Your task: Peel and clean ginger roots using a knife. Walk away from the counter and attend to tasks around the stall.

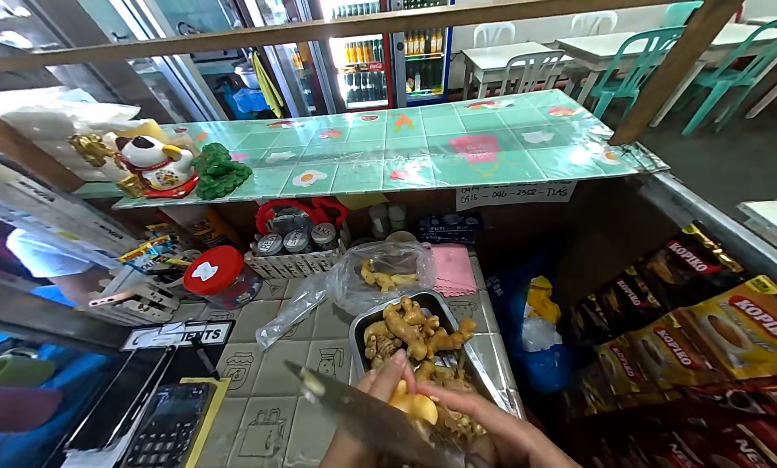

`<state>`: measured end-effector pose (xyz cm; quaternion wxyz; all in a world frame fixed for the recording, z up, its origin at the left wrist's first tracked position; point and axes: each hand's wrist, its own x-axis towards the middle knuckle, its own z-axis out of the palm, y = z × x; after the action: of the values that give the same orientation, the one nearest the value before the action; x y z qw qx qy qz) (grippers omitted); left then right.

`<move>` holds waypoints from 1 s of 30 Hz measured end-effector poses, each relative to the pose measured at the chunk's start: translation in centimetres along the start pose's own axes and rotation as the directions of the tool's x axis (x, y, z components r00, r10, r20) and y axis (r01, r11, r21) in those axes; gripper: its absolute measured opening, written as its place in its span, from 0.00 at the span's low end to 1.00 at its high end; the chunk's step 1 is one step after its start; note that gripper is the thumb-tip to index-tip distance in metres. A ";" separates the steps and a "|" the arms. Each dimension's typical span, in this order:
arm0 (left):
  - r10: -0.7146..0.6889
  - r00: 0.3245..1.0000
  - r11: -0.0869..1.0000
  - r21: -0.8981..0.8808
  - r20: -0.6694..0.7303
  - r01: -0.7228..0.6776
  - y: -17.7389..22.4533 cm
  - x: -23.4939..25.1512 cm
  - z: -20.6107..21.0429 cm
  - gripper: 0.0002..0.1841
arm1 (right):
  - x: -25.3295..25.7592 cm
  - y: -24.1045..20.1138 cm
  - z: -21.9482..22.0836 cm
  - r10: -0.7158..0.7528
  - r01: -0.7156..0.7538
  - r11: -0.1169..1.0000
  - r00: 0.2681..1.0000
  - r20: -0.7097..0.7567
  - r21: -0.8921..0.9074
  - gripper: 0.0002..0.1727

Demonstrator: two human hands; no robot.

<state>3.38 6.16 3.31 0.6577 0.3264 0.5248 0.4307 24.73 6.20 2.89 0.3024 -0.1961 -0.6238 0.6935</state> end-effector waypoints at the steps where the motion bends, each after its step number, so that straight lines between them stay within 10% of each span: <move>1: 0.002 1.000 1.000 -0.031 0.019 -0.002 -0.1 0.2 -0.1 0.24 | 0.0 -0.1 0.3 -0.020 0.019 0.999 1.000 -0.009 -0.049 0.42; 18: 0.053 0.996 0.993 -0.110 0.074 -0.045 -0.7 0.2 0.2 0.24 | -0.7 0.0 1.3 -0.082 0.012 0.868 0.990 -0.118 -0.497 0.48; 30: 0.081 0.996 0.997 0.002 0.029 -0.081 0.0 -0.5 0.8 0.23 | -0.7 -0.3 0.7 -0.017 0.009 0.964 1.000 -0.025 -0.267 0.48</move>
<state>4.13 5.71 3.68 0.6466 0.3546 0.5023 0.4515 24.90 5.22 3.22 0.2864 -0.2405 -0.7086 0.5984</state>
